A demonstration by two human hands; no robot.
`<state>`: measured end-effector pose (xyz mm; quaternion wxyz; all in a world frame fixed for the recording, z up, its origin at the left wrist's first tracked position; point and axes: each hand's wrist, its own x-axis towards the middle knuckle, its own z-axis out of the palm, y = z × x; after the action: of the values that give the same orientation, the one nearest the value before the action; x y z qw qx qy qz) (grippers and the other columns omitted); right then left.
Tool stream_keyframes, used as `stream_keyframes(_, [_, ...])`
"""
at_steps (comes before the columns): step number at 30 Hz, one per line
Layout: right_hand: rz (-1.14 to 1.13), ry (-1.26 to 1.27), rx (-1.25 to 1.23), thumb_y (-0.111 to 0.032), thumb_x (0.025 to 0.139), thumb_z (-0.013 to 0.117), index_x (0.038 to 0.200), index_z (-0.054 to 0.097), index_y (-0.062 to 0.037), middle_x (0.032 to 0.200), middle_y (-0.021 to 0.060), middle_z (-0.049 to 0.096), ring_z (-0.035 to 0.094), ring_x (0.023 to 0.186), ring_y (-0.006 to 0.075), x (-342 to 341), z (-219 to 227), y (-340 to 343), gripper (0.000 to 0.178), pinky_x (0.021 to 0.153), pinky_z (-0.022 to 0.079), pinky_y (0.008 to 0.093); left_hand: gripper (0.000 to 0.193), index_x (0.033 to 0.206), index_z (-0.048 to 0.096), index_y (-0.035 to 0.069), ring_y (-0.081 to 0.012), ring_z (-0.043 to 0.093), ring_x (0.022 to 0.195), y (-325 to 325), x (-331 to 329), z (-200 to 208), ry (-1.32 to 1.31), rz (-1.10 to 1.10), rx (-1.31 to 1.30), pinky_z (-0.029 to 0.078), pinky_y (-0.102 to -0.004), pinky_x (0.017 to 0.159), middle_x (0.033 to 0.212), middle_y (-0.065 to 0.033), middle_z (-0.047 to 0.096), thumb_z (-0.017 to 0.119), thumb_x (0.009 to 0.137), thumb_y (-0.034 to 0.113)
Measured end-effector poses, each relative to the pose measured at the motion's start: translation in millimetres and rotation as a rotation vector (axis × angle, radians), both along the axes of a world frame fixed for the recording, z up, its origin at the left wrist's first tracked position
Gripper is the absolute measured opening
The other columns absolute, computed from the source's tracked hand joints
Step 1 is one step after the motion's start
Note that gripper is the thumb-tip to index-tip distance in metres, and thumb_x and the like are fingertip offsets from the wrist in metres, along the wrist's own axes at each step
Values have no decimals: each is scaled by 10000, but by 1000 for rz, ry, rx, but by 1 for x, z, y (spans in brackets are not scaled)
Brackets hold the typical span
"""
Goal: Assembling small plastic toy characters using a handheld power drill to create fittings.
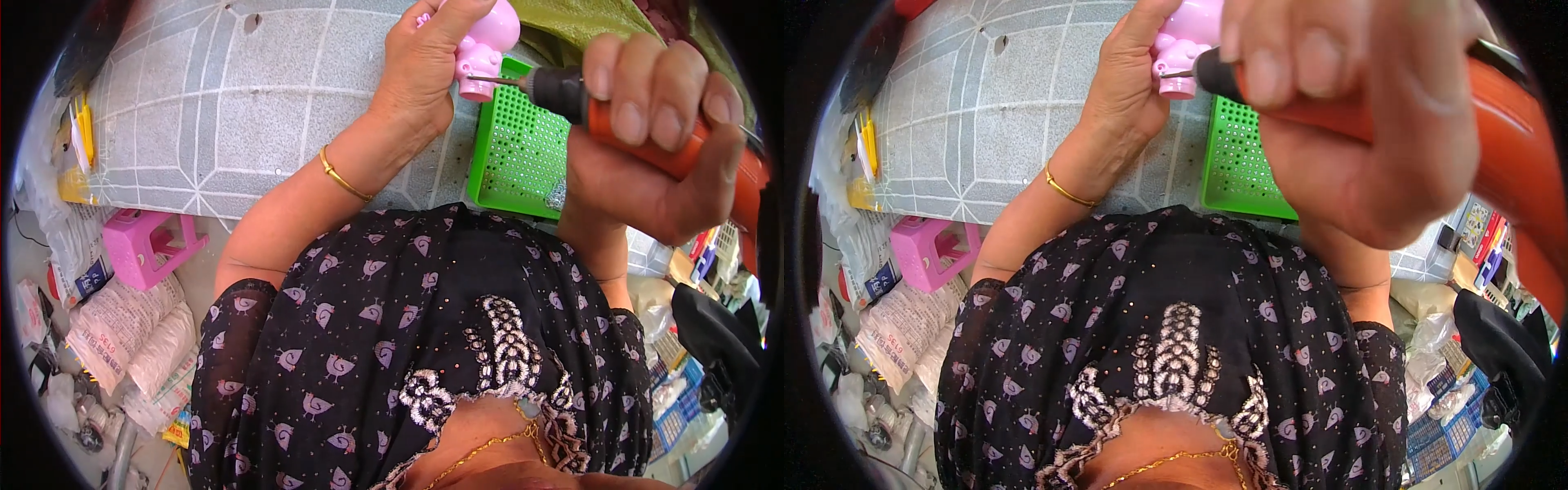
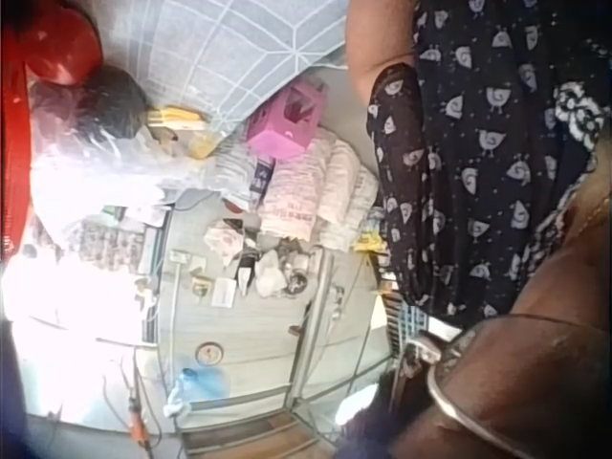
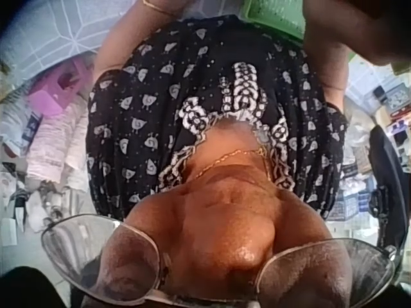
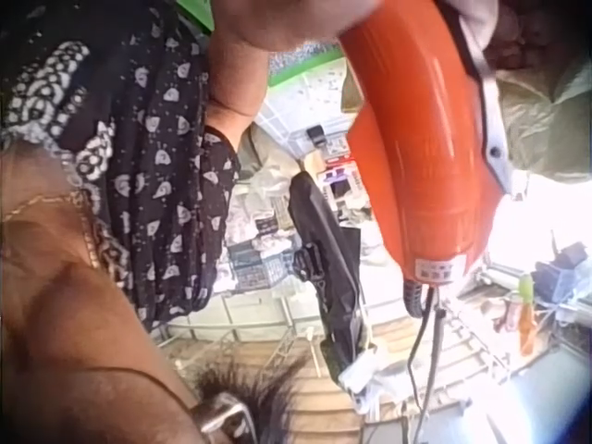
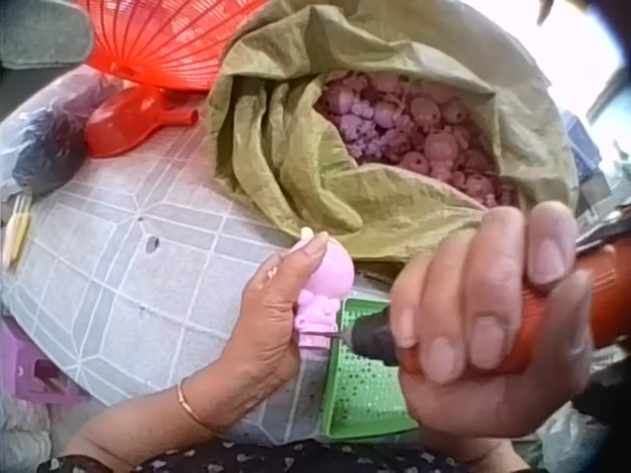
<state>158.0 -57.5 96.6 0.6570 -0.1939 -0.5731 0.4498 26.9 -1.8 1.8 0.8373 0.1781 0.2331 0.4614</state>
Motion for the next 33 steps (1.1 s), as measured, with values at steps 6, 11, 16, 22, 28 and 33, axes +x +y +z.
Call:
stream_keyframes(6, [-2,60,-53,-290,940,555,997,625,-120,790,-19,565,533,716,124,12,3,7,192,748,396,337,205,1035,645,76,-105,638,765,-3,2,6,20,2,-37,513,-249,683,895,-18,675,669,950,260])
stream_keyframes(11, [-19,75,-62,-288,929,567,971,626,-120,772,-18,563,523,699,122,20,4,6,183,738,394,337,229,1064,633,55,-111,641,759,1,0,-4,-16,-48,-13,519,-250,661,919,-31,674,688,933,234])
stream_keyframes(16, [-55,135,-71,-264,925,566,949,635,-104,770,-14,555,508,696,131,34,10,6,176,749,392,348,348,1108,593,-21,-119,653,798,2,0,13,327,33,102,533,-247,690,927,-72,677,765,863,156])
stream_keyframes(22, [-188,161,-46,-227,941,537,924,616,-91,767,-2,522,480,706,146,40,8,7,158,731,361,346,502,1212,576,2,-166,605,961,-6,-2,11,812,311,746,522,-274,768,1084,-130,614,802,788,146])
stream_keyframes(28, [-192,195,-32,-225,945,538,886,588,-99,768,1,511,472,702,148,44,8,6,148,738,361,358,253,1055,697,6,-200,588,1021,3,-13,8,779,468,1188,430,-321,950,1058,-78,673,688,802,9])
stream_keyframes(33, [-163,192,-11,-209,946,528,931,609,-93,766,5,531,491,698,148,50,12,5,143,743,377,357,246,948,709,67,-221,547,883,5,-10,8,784,367,1199,441,-333,813,947,-62,647,725,704,41])
